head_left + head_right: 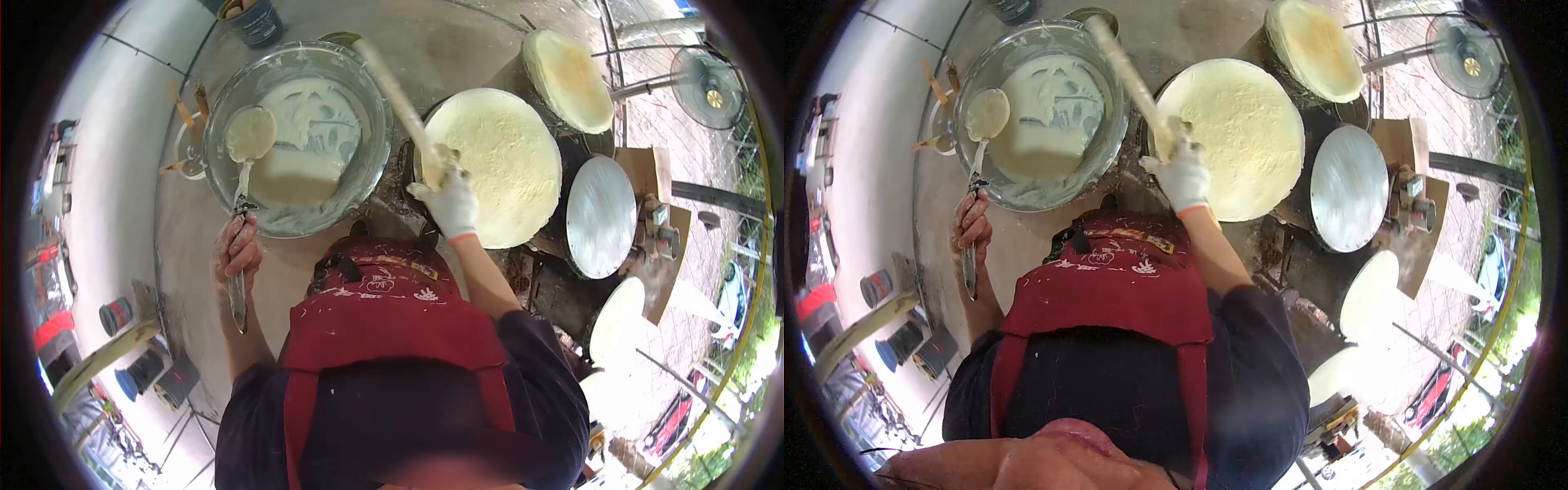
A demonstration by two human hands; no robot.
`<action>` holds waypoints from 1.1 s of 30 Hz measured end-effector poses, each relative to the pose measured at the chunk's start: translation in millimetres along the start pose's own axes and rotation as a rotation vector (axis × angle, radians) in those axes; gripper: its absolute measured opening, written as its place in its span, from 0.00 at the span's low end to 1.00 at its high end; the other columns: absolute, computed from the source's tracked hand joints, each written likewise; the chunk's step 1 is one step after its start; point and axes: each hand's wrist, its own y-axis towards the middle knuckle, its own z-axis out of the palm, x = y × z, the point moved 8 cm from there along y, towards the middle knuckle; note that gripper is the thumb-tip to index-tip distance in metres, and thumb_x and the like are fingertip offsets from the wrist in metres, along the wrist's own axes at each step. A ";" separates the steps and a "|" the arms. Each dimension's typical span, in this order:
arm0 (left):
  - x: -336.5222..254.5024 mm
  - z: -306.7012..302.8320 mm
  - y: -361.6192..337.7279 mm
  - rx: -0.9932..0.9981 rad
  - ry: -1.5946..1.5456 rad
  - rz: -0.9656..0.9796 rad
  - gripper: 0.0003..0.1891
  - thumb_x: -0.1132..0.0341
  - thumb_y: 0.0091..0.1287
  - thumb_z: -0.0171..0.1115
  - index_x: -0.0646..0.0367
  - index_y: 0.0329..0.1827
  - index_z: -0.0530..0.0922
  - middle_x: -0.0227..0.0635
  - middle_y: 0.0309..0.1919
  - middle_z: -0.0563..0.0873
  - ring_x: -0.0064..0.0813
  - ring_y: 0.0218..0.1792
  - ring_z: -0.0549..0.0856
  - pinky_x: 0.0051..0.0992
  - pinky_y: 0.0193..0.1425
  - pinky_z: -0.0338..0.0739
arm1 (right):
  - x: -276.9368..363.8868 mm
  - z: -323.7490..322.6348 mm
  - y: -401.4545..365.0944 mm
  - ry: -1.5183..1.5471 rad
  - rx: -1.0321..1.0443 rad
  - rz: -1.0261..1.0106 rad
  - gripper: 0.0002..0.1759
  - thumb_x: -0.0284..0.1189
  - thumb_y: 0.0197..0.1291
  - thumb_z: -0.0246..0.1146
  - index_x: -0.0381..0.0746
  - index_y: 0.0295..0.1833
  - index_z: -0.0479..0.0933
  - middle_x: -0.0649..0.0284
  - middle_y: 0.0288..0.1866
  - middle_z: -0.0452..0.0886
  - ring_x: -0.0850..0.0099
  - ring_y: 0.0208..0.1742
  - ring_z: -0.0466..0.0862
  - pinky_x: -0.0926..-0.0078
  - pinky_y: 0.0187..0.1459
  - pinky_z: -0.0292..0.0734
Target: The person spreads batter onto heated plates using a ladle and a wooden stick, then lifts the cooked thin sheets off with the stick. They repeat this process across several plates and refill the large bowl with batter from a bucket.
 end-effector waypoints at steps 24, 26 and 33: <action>18.7 -5.2 46.9 0.047 0.000 -0.100 0.13 0.66 0.76 0.47 0.71 0.51 0.68 0.23 0.20 0.67 0.10 0.07 0.64 0.13 0.10 0.57 | -29.7 -324.0 76.0 -0.306 -0.401 -0.428 0.17 0.33 0.55 0.60 0.43 0.51 0.79 0.50 0.41 0.83 0.50 0.41 0.83 0.60 0.42 0.79; 28.6 3.3 53.7 0.044 -0.020 -0.096 0.13 0.66 0.76 0.47 0.71 0.50 0.69 0.23 0.20 0.67 0.11 0.07 0.64 0.13 0.10 0.59 | -14.5 -355.2 105.8 -0.311 -0.405 -0.521 0.13 0.31 0.55 0.59 0.42 0.46 0.80 0.52 0.42 0.83 0.53 0.42 0.83 0.61 0.40 0.79; 60.4 33.7 63.8 -0.004 -0.096 -0.008 0.14 0.66 0.75 0.48 0.73 0.50 0.69 0.25 0.22 0.68 0.11 0.08 0.65 0.14 0.10 0.60 | -7.2 -487.3 181.6 0.142 -0.408 -0.421 0.11 0.29 0.42 0.64 0.34 0.32 0.80 0.65 0.24 0.79 0.75 0.26 0.76 0.73 0.29 0.72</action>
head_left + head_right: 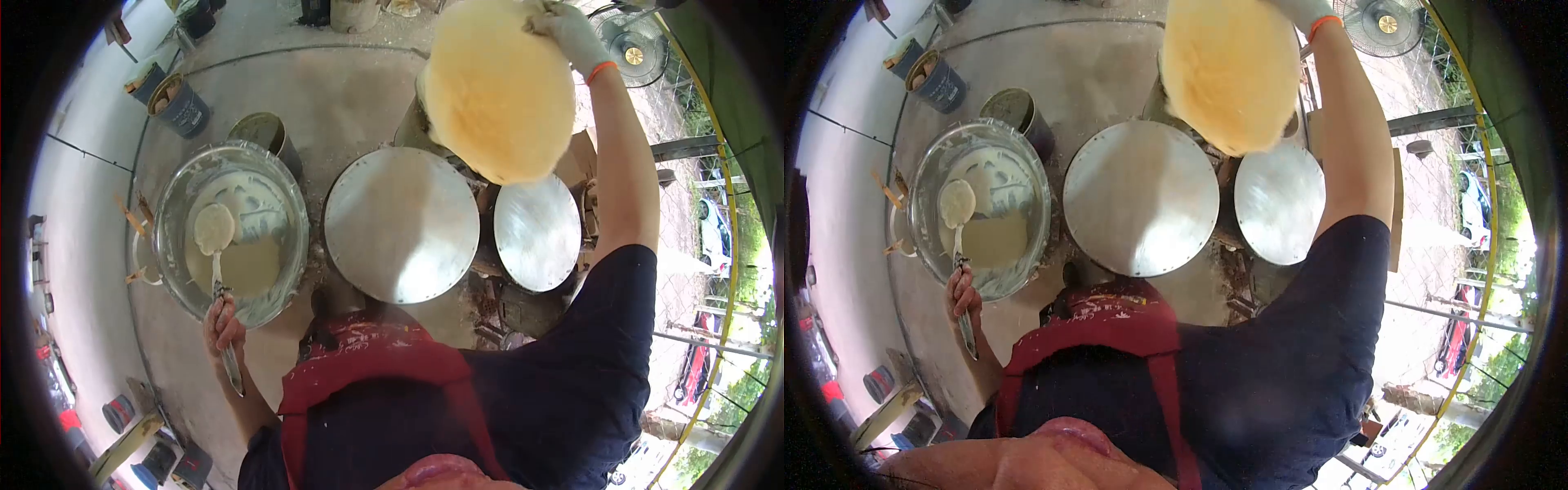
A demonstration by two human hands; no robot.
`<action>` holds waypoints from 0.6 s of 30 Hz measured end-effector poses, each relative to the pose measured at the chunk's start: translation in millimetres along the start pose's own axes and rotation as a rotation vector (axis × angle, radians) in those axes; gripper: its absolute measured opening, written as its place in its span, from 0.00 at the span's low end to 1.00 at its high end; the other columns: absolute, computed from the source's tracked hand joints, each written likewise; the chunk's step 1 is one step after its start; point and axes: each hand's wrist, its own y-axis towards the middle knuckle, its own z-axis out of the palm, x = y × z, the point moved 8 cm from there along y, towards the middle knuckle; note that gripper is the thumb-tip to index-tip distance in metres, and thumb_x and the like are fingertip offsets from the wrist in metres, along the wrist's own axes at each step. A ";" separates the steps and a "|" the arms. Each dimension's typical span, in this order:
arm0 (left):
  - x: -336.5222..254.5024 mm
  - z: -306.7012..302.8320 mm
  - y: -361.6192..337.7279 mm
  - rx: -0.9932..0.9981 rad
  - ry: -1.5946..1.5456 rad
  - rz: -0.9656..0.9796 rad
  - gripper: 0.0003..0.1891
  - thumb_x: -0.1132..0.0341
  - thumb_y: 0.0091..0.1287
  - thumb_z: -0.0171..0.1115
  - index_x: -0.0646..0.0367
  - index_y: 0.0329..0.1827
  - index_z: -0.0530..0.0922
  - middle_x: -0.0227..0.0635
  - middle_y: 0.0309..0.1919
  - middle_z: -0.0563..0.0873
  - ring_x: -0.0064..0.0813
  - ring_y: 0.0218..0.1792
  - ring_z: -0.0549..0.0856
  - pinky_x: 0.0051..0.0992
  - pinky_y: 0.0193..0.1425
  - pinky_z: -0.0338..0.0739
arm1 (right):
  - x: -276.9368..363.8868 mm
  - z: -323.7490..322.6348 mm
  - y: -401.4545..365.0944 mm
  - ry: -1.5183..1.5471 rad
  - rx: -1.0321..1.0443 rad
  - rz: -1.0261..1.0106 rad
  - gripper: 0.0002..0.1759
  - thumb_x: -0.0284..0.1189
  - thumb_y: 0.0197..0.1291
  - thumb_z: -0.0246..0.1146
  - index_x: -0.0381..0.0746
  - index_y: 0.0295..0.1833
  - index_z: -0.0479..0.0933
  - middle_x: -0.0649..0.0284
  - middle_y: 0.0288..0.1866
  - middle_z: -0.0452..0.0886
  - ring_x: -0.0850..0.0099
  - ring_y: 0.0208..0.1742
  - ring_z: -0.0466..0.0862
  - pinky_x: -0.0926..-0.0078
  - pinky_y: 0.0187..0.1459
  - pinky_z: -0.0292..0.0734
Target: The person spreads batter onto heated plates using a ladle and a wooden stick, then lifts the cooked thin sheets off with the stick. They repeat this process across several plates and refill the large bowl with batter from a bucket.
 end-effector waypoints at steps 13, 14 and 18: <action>33.9 36.5 -9.9 -0.007 -0.085 0.096 0.18 0.65 0.79 0.38 0.76 0.56 0.65 0.28 0.23 0.70 0.14 0.09 0.69 0.18 0.13 0.59 | -425.7 128.1 -77.2 0.444 -0.550 0.593 0.17 0.32 0.61 0.62 0.29 0.48 0.78 0.58 0.35 0.82 0.73 0.35 0.81 0.74 0.36 0.78; 35.9 40.6 -11.4 0.001 -0.079 0.102 0.18 0.65 0.79 0.37 0.76 0.56 0.65 0.29 0.23 0.70 0.15 0.09 0.69 0.18 0.14 0.60 | -426.1 145.4 -96.1 0.607 -0.733 0.530 0.16 0.29 0.60 0.63 0.29 0.49 0.76 0.58 0.36 0.82 0.72 0.36 0.80 0.74 0.39 0.77; 39.7 57.8 -11.7 -0.021 -0.263 0.115 0.16 0.69 0.78 0.36 0.79 0.54 0.61 0.35 0.22 0.69 0.20 0.08 0.66 0.17 0.12 0.65 | -479.2 217.7 -135.9 0.851 -0.867 0.787 0.13 0.21 0.58 0.65 0.33 0.48 0.74 0.63 0.38 0.81 0.74 0.36 0.78 0.77 0.38 0.75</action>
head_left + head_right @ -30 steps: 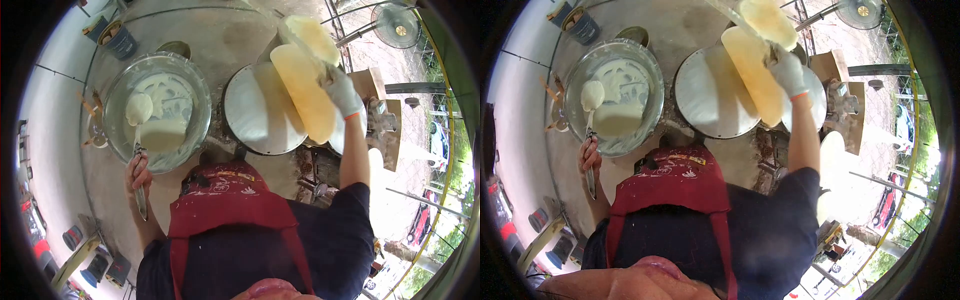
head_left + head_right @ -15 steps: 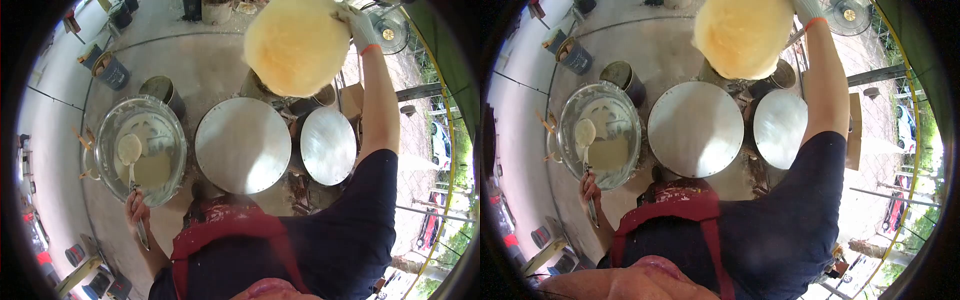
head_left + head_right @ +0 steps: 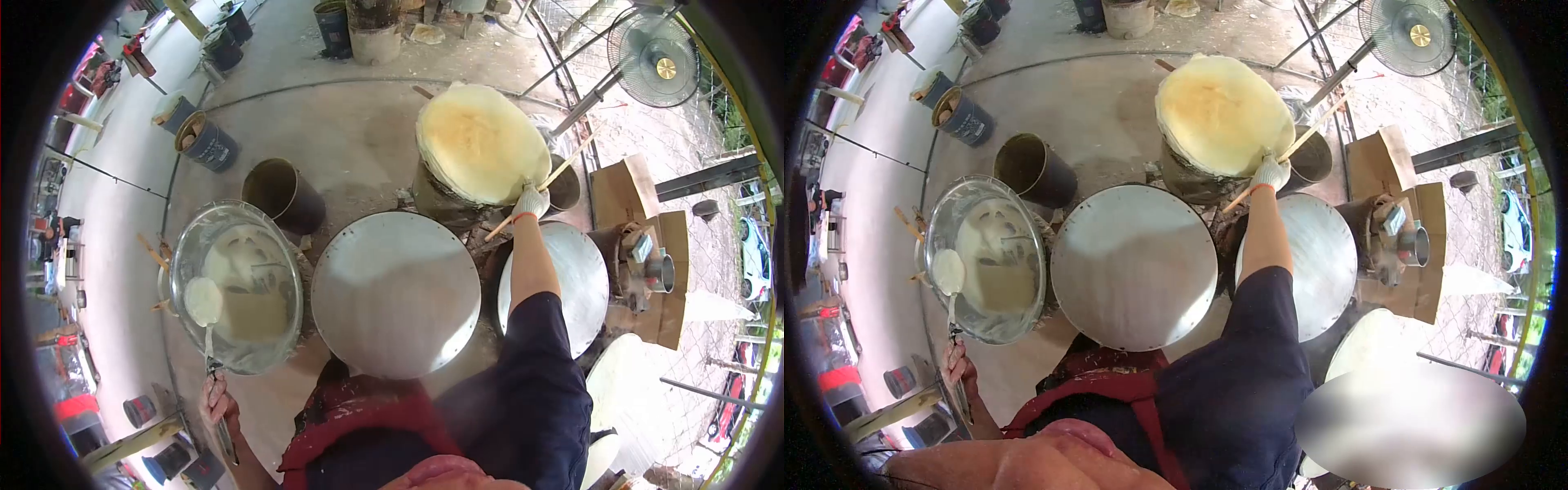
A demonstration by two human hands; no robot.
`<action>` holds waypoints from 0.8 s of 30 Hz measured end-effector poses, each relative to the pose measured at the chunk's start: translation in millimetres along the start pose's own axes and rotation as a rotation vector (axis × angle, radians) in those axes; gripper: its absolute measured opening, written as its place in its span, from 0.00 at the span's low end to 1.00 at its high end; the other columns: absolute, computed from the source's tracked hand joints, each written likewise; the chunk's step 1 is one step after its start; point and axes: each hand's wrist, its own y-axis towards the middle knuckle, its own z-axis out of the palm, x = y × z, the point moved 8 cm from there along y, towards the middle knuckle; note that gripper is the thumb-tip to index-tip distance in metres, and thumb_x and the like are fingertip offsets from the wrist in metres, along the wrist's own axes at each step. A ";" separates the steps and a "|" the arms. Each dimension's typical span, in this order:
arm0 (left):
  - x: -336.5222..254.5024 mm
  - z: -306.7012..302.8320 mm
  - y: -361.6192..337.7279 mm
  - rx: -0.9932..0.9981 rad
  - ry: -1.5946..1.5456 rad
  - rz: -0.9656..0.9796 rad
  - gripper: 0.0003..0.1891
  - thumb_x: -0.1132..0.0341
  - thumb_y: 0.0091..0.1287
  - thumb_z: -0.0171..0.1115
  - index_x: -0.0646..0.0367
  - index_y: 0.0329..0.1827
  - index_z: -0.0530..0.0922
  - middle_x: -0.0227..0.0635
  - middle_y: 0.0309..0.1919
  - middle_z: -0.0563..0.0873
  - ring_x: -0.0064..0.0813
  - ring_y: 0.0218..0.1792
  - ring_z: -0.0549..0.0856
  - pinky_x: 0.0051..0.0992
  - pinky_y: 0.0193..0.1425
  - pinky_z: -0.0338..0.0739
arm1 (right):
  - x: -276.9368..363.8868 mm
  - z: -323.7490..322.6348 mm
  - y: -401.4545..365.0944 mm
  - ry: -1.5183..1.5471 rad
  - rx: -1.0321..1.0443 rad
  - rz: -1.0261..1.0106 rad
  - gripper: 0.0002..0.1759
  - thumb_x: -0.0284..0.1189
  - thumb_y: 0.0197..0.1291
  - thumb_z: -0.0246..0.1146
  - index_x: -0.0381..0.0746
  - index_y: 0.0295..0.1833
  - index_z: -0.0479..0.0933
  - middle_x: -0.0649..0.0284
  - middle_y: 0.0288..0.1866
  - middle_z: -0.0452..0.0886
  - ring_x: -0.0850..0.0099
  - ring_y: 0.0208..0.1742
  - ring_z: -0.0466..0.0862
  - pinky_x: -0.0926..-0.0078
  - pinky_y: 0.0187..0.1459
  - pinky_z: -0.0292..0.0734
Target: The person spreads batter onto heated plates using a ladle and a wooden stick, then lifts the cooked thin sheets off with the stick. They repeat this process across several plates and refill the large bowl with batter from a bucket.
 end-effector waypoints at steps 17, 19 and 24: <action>-118.8 -106.7 23.1 -0.360 0.835 -0.300 0.10 0.66 0.76 0.47 0.61 0.38 0.73 0.22 0.14 0.66 0.14 0.06 0.64 0.20 0.10 0.58 | 113.0 20.7 -318.6 -0.196 0.489 -0.140 0.20 0.29 0.63 0.65 0.41 0.60 0.74 0.77 0.30 0.75 0.90 0.20 0.64 0.87 0.20 0.59; -153.4 -152.6 49.5 -0.250 1.477 -0.395 0.09 0.68 0.72 0.49 0.64 0.39 0.75 0.30 0.17 0.74 0.25 0.11 0.73 0.27 0.15 0.67 | 93.8 9.8 -425.2 -0.259 0.669 -0.060 0.28 0.31 0.64 0.64 0.41 0.69 0.69 0.77 0.37 0.78 0.92 0.28 0.67 0.92 0.27 0.61; -179.3 -241.3 132.2 0.609 2.730 -0.354 0.08 0.73 0.64 0.51 0.69 0.40 0.76 0.54 0.32 0.84 0.52 0.36 0.85 0.43 0.38 0.78 | -8.7 -22.7 -727.7 -0.489 0.790 0.990 0.25 0.40 0.60 0.68 0.45 0.61 0.76 0.74 0.31 0.76 0.85 0.24 0.70 0.85 0.24 0.63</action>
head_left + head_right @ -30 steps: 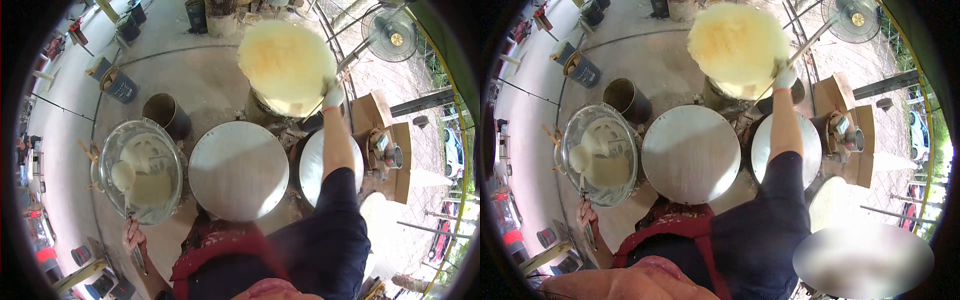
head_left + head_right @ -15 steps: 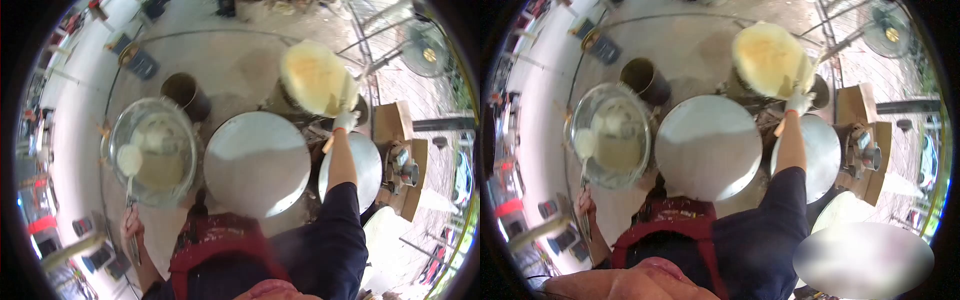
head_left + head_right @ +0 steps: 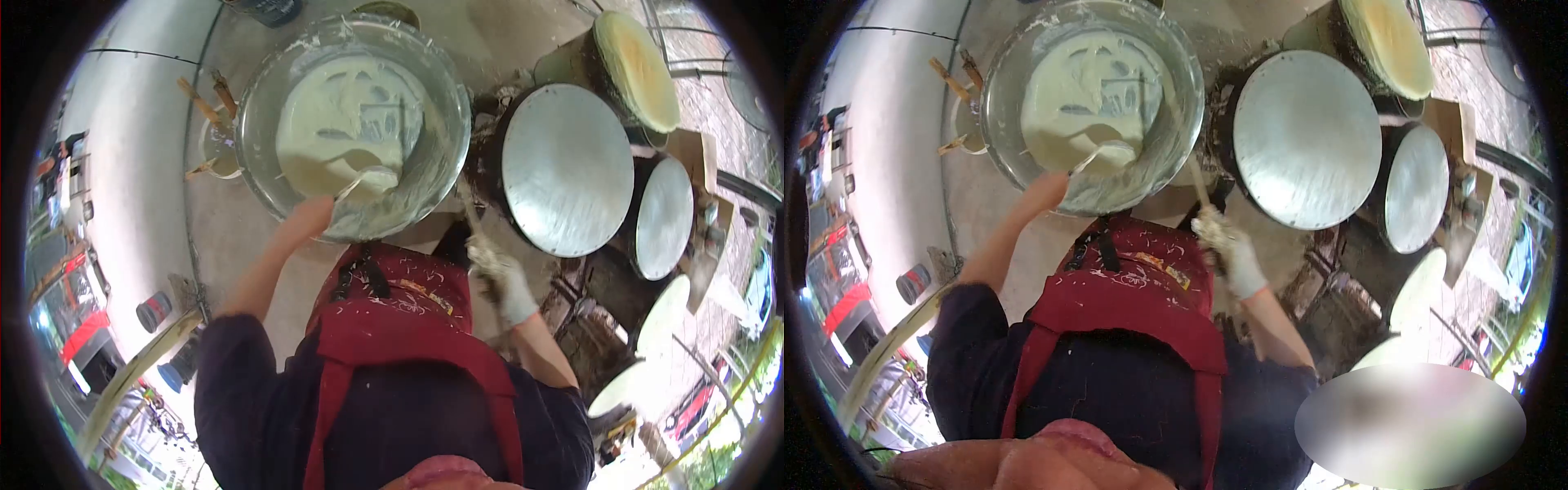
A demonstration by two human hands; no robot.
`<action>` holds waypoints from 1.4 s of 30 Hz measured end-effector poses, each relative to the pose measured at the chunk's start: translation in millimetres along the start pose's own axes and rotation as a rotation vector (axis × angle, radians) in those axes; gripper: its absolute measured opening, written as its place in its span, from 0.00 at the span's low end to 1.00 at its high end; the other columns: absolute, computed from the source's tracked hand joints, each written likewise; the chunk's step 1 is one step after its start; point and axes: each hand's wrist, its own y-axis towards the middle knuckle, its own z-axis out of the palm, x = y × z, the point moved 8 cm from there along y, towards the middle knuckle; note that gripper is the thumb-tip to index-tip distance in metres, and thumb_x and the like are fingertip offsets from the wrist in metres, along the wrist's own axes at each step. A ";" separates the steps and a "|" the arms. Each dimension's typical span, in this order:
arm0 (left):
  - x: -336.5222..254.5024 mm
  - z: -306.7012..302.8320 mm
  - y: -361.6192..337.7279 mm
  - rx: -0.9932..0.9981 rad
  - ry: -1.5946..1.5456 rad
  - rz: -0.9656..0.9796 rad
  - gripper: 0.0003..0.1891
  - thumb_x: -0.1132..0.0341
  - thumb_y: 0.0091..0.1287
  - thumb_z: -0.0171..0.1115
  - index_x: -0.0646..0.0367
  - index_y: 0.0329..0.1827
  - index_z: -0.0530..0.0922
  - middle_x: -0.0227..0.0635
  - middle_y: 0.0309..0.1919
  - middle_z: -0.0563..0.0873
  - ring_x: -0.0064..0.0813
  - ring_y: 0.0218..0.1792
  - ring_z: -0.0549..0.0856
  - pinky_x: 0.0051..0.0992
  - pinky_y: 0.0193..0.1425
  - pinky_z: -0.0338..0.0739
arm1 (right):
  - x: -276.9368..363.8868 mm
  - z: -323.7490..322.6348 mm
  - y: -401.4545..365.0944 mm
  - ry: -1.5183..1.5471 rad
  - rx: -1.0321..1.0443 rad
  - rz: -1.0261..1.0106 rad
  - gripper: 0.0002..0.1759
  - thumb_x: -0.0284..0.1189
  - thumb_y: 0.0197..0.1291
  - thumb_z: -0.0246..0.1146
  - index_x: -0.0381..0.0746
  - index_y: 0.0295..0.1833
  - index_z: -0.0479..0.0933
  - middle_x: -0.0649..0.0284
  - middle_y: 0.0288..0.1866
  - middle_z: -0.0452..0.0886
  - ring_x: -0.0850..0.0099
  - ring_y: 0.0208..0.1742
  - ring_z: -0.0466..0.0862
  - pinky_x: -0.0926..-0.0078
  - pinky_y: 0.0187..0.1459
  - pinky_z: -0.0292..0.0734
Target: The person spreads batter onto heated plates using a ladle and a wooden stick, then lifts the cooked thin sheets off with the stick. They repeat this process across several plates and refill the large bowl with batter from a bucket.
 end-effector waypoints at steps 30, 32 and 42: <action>-143.0 -51.8 -252.5 0.571 -2.551 0.435 0.16 0.64 0.77 0.45 0.75 0.50 0.68 0.20 0.18 0.66 0.10 0.10 0.65 0.17 0.20 0.60 | -218.0 67.0 -184.8 -0.130 0.266 -0.393 0.28 0.31 0.67 0.61 0.38 0.70 0.65 0.67 0.54 0.77 0.83 0.45 0.78 0.86 0.41 0.74; -150.4 -106.0 -283.6 0.509 -2.457 0.515 0.17 0.63 0.77 0.45 0.74 0.50 0.68 0.20 0.18 0.66 0.10 0.09 0.64 0.16 0.19 0.58 | -189.2 72.9 -210.1 -0.111 0.313 -0.527 0.31 0.28 0.65 0.61 0.32 0.71 0.61 0.60 0.68 0.67 0.75 0.62 0.71 0.78 0.58 0.69; -102.8 -241.3 -241.0 -0.133 -2.053 0.526 0.14 0.63 0.77 0.45 0.71 0.48 0.67 0.20 0.17 0.66 0.09 0.08 0.61 0.14 0.16 0.54 | -79.8 104.1 -210.6 -0.052 -0.044 -1.170 0.31 0.23 0.64 0.62 0.36 0.72 0.63 0.65 0.51 0.77 0.81 0.42 0.76 0.86 0.37 0.73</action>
